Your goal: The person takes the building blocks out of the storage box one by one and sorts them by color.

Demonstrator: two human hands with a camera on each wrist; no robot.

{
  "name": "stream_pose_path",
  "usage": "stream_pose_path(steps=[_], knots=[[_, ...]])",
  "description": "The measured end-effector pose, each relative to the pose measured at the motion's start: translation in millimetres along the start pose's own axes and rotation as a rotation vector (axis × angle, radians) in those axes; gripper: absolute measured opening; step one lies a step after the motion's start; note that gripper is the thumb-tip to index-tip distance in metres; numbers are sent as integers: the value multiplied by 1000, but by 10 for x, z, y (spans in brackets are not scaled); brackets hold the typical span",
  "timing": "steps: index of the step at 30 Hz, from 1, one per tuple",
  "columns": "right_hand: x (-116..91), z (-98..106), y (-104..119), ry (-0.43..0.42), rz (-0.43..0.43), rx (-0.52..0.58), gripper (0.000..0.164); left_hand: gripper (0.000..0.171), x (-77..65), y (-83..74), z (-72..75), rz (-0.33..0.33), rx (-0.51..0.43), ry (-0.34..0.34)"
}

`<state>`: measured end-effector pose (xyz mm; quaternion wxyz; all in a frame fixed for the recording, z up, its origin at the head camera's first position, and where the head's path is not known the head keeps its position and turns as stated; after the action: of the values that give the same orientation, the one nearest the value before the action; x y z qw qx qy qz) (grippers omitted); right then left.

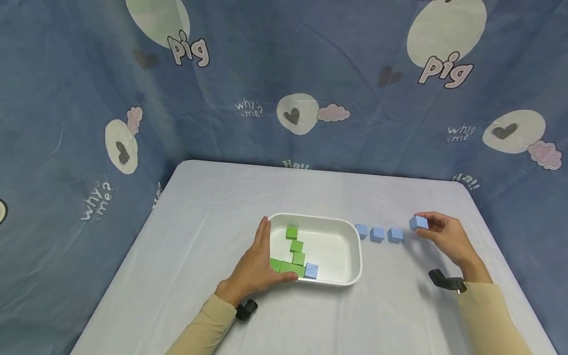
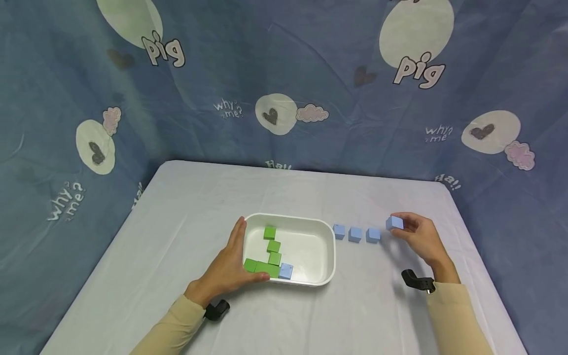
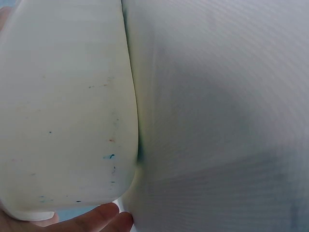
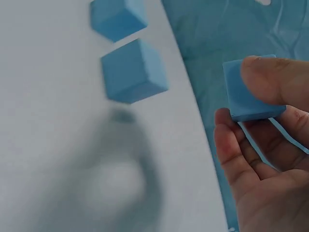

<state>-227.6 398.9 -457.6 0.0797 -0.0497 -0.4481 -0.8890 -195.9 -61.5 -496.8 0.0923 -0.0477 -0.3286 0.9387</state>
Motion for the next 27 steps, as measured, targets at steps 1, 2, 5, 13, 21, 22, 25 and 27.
stream_pose_path(steps=[1,2,5,13,21,22,25,27], knots=[[-4,-6,-22,-1,2,-8,47,148,3,-3,3,-3,0,-3],[-8,-13,-43,-2,3,-15,46,148,7,-8,7,-7,-3,-7],[-16,-37,-99,-6,8,-39,44,148,15,-8,2,-7,0,-4],[-49,-123,-217,18,-33,-113,45,149,9,5,-8,8,5,5],[-63,-230,-329,62,-72,-99,46,149,-6,9,-1,10,4,10],[-64,-240,-341,62,-75,-98,46,149,-5,8,1,8,4,10],[-66,-275,-361,68,-79,-93,45,149,-6,1,6,2,2,8],[-69,-298,-368,74,-80,-91,44,149,-9,0,8,1,1,6]])
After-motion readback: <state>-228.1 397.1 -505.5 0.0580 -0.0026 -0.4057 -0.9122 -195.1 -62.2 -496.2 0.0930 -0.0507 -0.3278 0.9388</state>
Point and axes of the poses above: each hand's wrist, its own x-axis towards the middle knuckle, its own z-axis out of the back of the hand, y = z × x, the point moved 8 cm from there along x, towards the middle knuckle, and after that the axes turned 9 degrees about z, right-handed, at the moved point
